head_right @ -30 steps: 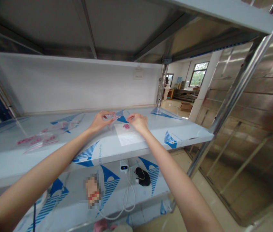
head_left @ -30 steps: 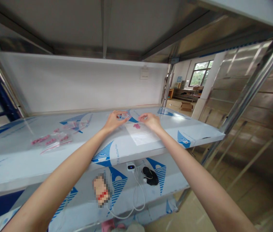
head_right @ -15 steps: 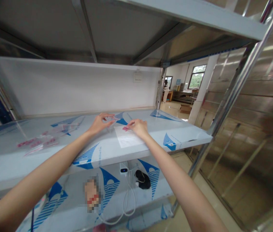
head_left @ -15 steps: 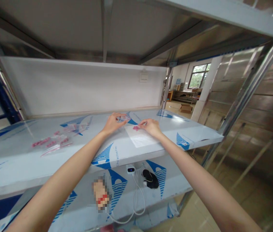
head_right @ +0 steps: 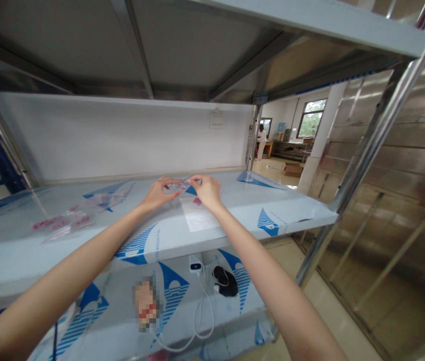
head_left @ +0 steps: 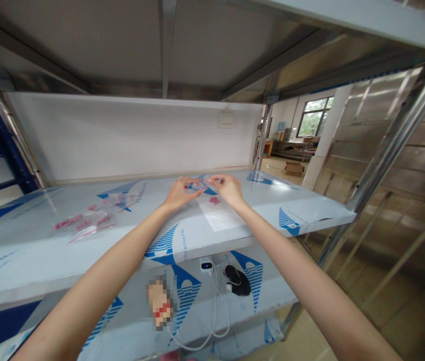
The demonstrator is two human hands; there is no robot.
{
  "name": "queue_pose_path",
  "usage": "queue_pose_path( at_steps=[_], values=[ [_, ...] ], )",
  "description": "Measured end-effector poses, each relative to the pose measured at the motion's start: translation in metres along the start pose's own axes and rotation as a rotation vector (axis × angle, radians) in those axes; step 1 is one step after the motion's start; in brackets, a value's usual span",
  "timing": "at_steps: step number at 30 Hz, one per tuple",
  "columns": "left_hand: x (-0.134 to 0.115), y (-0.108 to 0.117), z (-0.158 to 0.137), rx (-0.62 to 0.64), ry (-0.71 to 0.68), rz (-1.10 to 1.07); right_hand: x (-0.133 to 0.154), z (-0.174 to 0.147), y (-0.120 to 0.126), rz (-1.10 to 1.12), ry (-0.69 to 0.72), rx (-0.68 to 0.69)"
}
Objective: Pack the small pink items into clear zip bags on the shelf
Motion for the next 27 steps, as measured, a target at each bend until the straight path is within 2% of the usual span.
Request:
queue_pose_path(
  at_steps=[3,9,12,17,19,23,25,27],
  values=[
    [0.001,0.003,0.001,-0.012,-0.003,0.009,-0.019,0.000,0.000,0.003,-0.030,0.003],
    [0.002,0.005,0.000,-0.011,0.024,0.024,-0.050,-0.010,-0.021,-0.160,-0.032,0.259],
    [0.002,0.006,0.000,-0.019,0.009,0.033,-0.055,-0.016,-0.028,-0.196,-0.018,0.307],
    [0.006,0.006,-0.001,-0.006,0.010,0.053,-0.054,-0.017,-0.031,-0.254,-0.001,0.286],
    [0.006,0.006,-0.001,-0.010,0.014,0.047,-0.053,-0.012,-0.029,-0.139,-0.023,0.279],
    [0.000,0.003,-0.001,-0.009,-0.008,0.016,-0.041,0.008,-0.016,0.248,-0.053,0.210],
    [-0.004,-0.001,-0.001,0.008,-0.022,-0.004,-0.029,0.014,-0.012,0.270,-0.030,0.178],
    [-0.006,-0.003,-0.002,0.020,-0.031,-0.014,-0.012,0.014,-0.013,0.179,0.033,0.196]
  ],
)
Point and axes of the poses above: each hand's wrist, its own z-axis towards the middle knuckle, its own y-axis out of the back of the hand, x = y × z, the point moved 9 cm from there along z, towards the middle knuckle, and after that the axes turned 5 degrees about -y, right-handed, at the moved point
